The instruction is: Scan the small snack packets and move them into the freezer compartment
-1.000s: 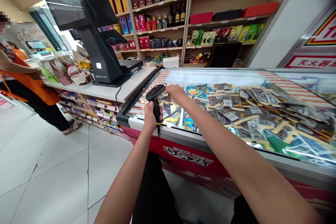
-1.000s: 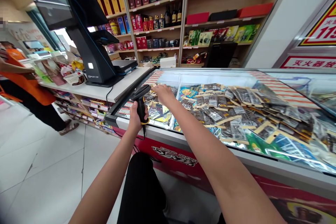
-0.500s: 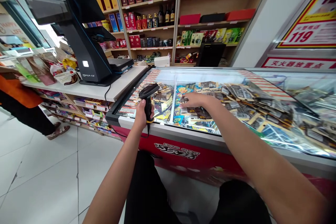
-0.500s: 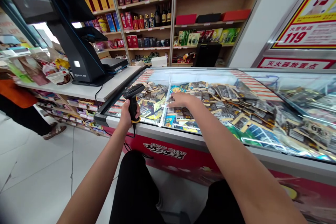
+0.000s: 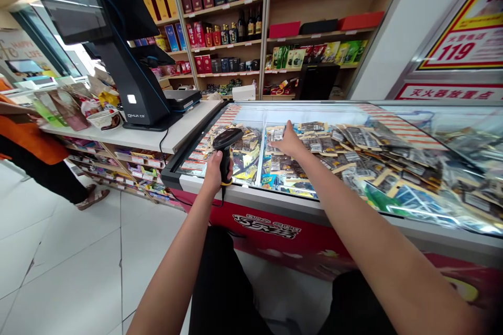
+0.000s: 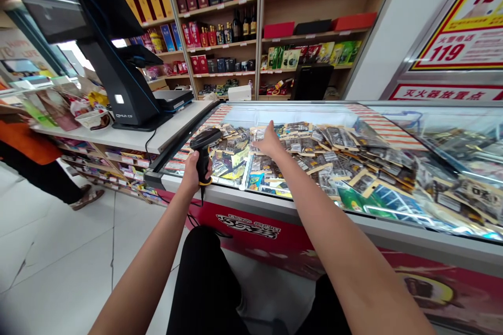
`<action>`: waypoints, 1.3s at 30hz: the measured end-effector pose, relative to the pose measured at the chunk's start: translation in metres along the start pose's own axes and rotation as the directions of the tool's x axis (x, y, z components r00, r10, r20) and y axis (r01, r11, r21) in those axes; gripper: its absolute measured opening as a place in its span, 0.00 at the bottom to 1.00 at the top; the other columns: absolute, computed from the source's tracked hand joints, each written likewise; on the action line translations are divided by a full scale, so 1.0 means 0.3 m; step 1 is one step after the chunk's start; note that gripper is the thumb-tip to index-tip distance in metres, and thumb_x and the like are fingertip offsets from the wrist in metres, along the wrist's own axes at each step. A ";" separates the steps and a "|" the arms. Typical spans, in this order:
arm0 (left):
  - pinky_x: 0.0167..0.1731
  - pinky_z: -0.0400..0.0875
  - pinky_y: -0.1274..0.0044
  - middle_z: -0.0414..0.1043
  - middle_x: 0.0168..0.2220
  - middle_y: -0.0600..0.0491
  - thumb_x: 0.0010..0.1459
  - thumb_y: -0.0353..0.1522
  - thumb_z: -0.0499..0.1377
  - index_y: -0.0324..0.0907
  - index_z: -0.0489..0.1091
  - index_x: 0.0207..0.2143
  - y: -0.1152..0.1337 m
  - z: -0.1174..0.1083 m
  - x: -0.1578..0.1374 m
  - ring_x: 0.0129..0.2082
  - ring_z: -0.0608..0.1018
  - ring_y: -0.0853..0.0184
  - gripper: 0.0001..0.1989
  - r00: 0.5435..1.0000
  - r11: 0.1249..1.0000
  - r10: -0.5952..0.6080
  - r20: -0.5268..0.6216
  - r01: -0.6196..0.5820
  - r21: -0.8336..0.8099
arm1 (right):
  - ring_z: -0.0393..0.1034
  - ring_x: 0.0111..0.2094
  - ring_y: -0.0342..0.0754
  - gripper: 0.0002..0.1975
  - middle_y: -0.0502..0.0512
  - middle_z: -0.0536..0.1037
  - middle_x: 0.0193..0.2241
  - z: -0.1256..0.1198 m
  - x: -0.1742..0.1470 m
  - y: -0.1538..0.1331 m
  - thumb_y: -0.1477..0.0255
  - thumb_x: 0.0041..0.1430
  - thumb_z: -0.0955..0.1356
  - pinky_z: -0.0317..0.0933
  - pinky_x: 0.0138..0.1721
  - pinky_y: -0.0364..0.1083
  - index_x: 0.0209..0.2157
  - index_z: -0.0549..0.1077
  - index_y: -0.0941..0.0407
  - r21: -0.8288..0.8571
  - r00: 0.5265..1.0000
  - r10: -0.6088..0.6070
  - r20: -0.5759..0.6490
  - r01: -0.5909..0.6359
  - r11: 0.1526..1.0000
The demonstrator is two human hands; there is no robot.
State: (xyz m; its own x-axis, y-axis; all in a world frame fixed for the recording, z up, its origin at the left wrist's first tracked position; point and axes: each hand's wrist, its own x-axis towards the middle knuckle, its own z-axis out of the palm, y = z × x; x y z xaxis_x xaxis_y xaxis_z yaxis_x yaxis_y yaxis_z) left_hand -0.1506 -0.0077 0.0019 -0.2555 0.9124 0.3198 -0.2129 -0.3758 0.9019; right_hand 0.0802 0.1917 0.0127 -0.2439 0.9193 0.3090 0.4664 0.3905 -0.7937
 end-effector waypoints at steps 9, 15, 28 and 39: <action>0.15 0.52 0.80 0.68 0.21 0.57 0.60 0.60 0.61 0.41 0.70 0.39 0.003 -0.026 0.005 0.12 0.63 0.75 0.30 0.945 0.986 -0.163 0.284 0.167 0.010 | 0.79 0.52 0.54 0.17 0.57 0.84 0.50 0.027 -0.007 -0.101 0.66 0.57 0.73 0.74 0.54 0.56 0.49 0.77 0.51 0.688 0.992 0.129 -0.012 -0.085 0.720; 0.15 0.52 0.80 0.65 0.21 0.57 0.61 0.59 0.62 0.40 0.69 0.35 0.021 -0.019 0.010 0.13 0.62 0.76 0.29 0.899 0.979 -0.205 0.386 0.192 0.072 | 0.81 0.49 0.54 0.10 0.56 0.86 0.44 0.027 -0.042 -0.131 0.71 0.60 0.72 0.76 0.53 0.57 0.44 0.77 0.51 0.757 0.982 0.186 0.036 -0.148 0.637; 0.14 0.52 0.80 0.67 0.21 0.57 0.59 0.60 0.62 0.41 0.69 0.38 0.008 -0.018 0.010 0.12 0.62 0.75 0.30 0.951 0.985 -0.167 0.261 0.169 0.014 | 0.79 0.49 0.56 0.16 0.57 0.83 0.44 0.003 -0.058 -0.143 0.62 0.60 0.68 0.75 0.51 0.55 0.48 0.80 0.52 0.661 0.989 0.148 0.002 -0.113 0.742; 0.14 0.53 0.80 0.66 0.21 0.58 0.58 0.62 0.61 0.43 0.66 0.34 -0.003 0.002 0.007 0.14 0.64 0.75 0.30 0.989 0.992 0.026 -0.146 -0.044 -0.119 | 0.76 0.54 0.66 0.21 0.63 0.84 0.51 0.110 -0.016 -0.255 0.63 0.63 0.69 0.68 0.59 0.62 0.53 0.83 0.56 0.154 0.943 -0.298 -0.149 0.320 0.935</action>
State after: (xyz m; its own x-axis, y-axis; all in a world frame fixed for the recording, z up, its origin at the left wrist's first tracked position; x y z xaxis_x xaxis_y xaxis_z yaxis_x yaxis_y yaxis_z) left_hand -0.1504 -0.0054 0.0020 -0.3957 0.8688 0.2977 -0.3126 -0.4322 0.8458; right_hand 0.0175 0.1558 0.0546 -0.2423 0.7576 0.6061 0.2274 0.6516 -0.7236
